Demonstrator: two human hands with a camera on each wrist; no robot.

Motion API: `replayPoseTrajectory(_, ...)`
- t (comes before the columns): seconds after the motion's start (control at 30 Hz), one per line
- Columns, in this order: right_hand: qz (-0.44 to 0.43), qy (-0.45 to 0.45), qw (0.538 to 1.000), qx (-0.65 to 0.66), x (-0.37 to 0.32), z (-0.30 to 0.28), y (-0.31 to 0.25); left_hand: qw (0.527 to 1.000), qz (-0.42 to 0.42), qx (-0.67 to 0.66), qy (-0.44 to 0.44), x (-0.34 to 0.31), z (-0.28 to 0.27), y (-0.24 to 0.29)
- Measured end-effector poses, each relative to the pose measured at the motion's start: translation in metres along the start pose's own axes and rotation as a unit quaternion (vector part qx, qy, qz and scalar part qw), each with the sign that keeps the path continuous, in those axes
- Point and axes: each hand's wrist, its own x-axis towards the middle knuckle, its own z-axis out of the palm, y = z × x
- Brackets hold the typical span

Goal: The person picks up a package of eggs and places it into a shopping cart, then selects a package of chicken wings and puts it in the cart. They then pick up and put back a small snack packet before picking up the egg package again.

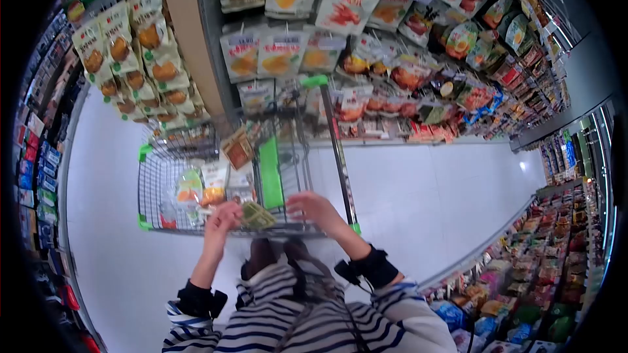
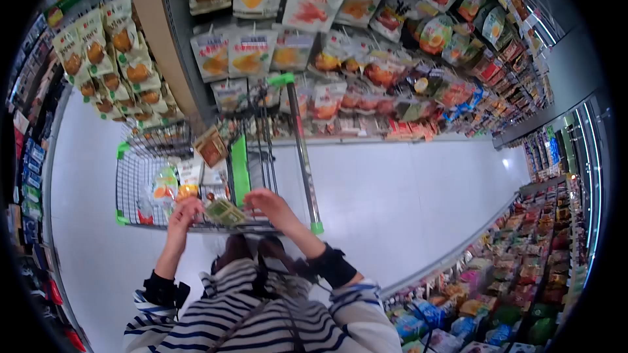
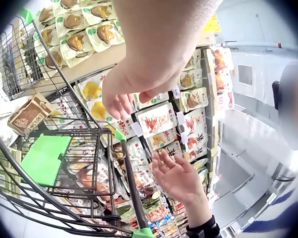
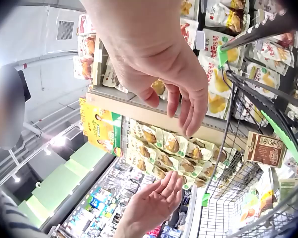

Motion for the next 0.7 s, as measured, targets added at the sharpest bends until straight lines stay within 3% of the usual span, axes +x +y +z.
replayPoseTrajectory(0.03,0.012,0.018,0.999,0.026,-0.002,-0.006,0.002,1.0,0.015,0.004,-0.025,0.006,-0.001,-0.009)
replayPoseTrajectory(0.07,-0.035,0.027,0.997,-0.063,-0.013,0.0,-0.008,0.998,-0.042,0.045,-0.018,0.014,-0.011,-0.033)
replayPoseTrajectory(0.1,-0.064,0.008,0.998,-0.018,-0.014,-0.014,0.002,0.995,0.018,-0.004,-0.097,0.017,-0.002,-0.026)
replayPoseTrajectory(0.13,-0.043,0.054,0.996,-0.054,-0.019,-0.013,-0.006,0.997,0.004,-0.002,-0.073,0.019,0.01,-0.026)
replayPoseTrajectory(0.3,-0.056,0.135,0.986,-0.084,-0.048,-0.028,-0.04,0.992,-0.036,0.009,-0.117,0.029,0.065,-0.017)
replayPoseTrajectory(0.53,-0.114,0.115,0.984,-0.073,-0.109,-0.089,-0.068,0.988,0.005,-0.011,-0.152,0.033,0.155,-0.029)
replayPoseTrajectory(0.7,-0.118,0.139,0.98,-0.086,-0.169,-0.163,-0.08,0.989,0.043,-0.003,-0.145,0.014,0.237,-0.058)
